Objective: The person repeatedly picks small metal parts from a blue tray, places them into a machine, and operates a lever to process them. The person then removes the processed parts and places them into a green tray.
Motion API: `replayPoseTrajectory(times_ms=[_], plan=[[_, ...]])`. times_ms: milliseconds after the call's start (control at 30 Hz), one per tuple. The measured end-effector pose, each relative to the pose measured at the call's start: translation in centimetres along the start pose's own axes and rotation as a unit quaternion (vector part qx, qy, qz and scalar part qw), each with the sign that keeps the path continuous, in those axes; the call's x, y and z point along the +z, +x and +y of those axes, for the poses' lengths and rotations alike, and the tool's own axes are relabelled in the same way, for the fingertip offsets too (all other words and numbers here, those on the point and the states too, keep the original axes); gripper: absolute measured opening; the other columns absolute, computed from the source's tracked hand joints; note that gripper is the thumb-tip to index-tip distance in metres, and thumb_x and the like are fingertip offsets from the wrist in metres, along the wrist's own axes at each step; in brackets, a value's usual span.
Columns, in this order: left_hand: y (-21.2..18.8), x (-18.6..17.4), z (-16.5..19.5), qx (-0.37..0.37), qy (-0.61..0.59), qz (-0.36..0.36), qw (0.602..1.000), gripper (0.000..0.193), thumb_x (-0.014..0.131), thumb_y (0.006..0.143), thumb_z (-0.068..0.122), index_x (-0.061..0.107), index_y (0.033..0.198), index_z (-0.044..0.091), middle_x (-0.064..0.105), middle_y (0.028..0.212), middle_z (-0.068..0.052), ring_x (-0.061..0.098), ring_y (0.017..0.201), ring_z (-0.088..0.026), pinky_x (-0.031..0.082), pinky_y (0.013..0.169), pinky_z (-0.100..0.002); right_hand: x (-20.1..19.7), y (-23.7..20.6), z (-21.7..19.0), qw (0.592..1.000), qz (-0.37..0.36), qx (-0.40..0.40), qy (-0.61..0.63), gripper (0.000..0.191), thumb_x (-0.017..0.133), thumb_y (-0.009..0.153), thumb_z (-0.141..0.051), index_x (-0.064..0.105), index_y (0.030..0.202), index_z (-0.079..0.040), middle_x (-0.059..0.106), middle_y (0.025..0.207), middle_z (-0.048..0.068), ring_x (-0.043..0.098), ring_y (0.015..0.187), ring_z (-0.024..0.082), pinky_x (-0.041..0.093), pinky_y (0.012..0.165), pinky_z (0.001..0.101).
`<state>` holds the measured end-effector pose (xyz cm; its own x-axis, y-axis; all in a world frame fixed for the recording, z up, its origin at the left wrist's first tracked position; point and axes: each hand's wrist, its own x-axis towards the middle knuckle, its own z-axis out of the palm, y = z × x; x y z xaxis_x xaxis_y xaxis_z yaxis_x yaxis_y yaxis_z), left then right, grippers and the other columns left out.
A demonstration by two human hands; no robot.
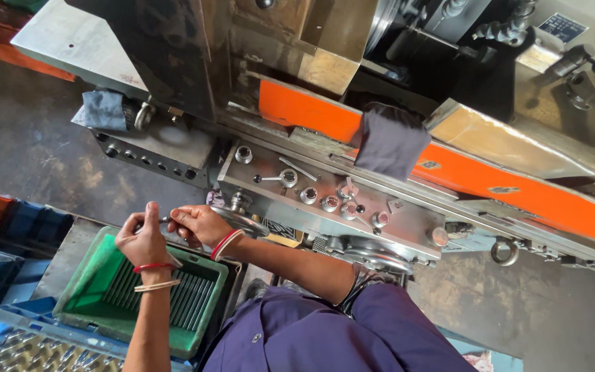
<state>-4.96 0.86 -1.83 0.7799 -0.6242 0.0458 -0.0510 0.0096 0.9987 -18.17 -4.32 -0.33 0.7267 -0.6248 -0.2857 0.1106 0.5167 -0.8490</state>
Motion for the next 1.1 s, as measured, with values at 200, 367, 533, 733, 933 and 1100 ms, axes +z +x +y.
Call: replayPoseTrajectory(times_ms=[200, 367, 533, 733, 933, 1100], plan=[[-1.5, -3.2, 1.9, 0.353, 0.244, -0.003, 0.903, 0.032, 0.083, 0.104, 0.019, 0.066, 0.083, 0.003, 0.060, 0.077, -0.008, 0.055, 0.073, -0.012, 0.043, 0.066, -0.028, -0.4, 0.4, 1.7, 0.948, -0.092, 0.189, 0.238, 0.034, 0.052, 0.110, -0.036, 0.059, 0.090, -0.010, 0.037, 0.058, -0.011, 0.029, 0.044, 0.002, 0.021, 0.036, 0.0206], [-1.1, -4.9, 2.3, 0.219, 0.189, -0.025, 0.957, 0.034, 0.081, 0.102, 0.019, 0.062, 0.079, 0.003, 0.053, 0.066, -0.005, 0.049, 0.061, -0.009, 0.041, 0.059, -0.028, 2.7, 0.0, 3.6, 0.982, 0.020, 0.114, 0.149, 0.033, 0.052, 0.109, -0.038, 0.056, 0.087, -0.013, 0.033, 0.057, -0.011, 0.028, 0.041, 0.002, 0.018, 0.035, 0.0224], [-0.4, -7.2, 2.1, 0.063, 0.102, -0.040, 0.992, 0.036, 0.077, 0.101, 0.021, 0.060, 0.075, 0.004, 0.046, 0.060, 0.001, 0.042, 0.055, -0.008, 0.034, 0.051, -0.026, 5.9, 0.0, 4.0, 0.987, 0.068, -0.131, -0.063, 0.030, 0.049, 0.113, -0.034, 0.059, 0.097, -0.011, 0.047, 0.068, -0.004, 0.043, 0.052, 0.006, 0.033, 0.043, 0.0241], [-0.4, -11.1, 0.6, -0.089, -0.126, 0.090, 0.984, 0.035, 0.075, 0.099, 0.024, 0.061, 0.070, 0.010, 0.048, 0.061, 0.008, 0.040, 0.051, -0.002, 0.027, 0.045, -0.023, 5.8, 1.4, 5.5, 0.881, 0.042, -0.228, -0.413, 0.025, 0.057, 0.111, -0.021, 0.070, 0.097, -0.005, 0.063, 0.079, 0.011, 0.062, 0.072, 0.018, 0.051, 0.069, 0.0325], [-1.2, -16.0, -1.1, -0.116, -0.397, 0.246, 0.877, 0.029, 0.075, 0.096, 0.022, 0.062, 0.073, 0.010, 0.046, 0.058, 0.005, 0.038, 0.044, -0.006, 0.031, 0.041, -0.026, 9.8, 3.9, 9.6, 0.923, -0.290, 0.027, -0.253, 0.029, 0.064, 0.102, -0.013, 0.068, 0.125, 0.003, 0.074, 0.114, 0.006, 0.069, 0.105, 0.009, 0.056, 0.094, 0.0246], [-3.0, -27.2, -1.6, -0.064, -0.421, 0.364, 0.829, 0.033, 0.073, 0.097, 0.022, 0.058, 0.069, 0.012, 0.045, 0.055, 0.003, 0.037, 0.044, -0.008, 0.032, 0.042, -0.027, 13.0, 4.9, 8.4, 0.926, -0.256, 0.011, -0.277, 0.023, 0.074, 0.094, -0.005, 0.075, 0.115, 0.003, 0.075, 0.095, 0.004, 0.068, 0.084, 0.007, 0.055, 0.076, 0.0222]])
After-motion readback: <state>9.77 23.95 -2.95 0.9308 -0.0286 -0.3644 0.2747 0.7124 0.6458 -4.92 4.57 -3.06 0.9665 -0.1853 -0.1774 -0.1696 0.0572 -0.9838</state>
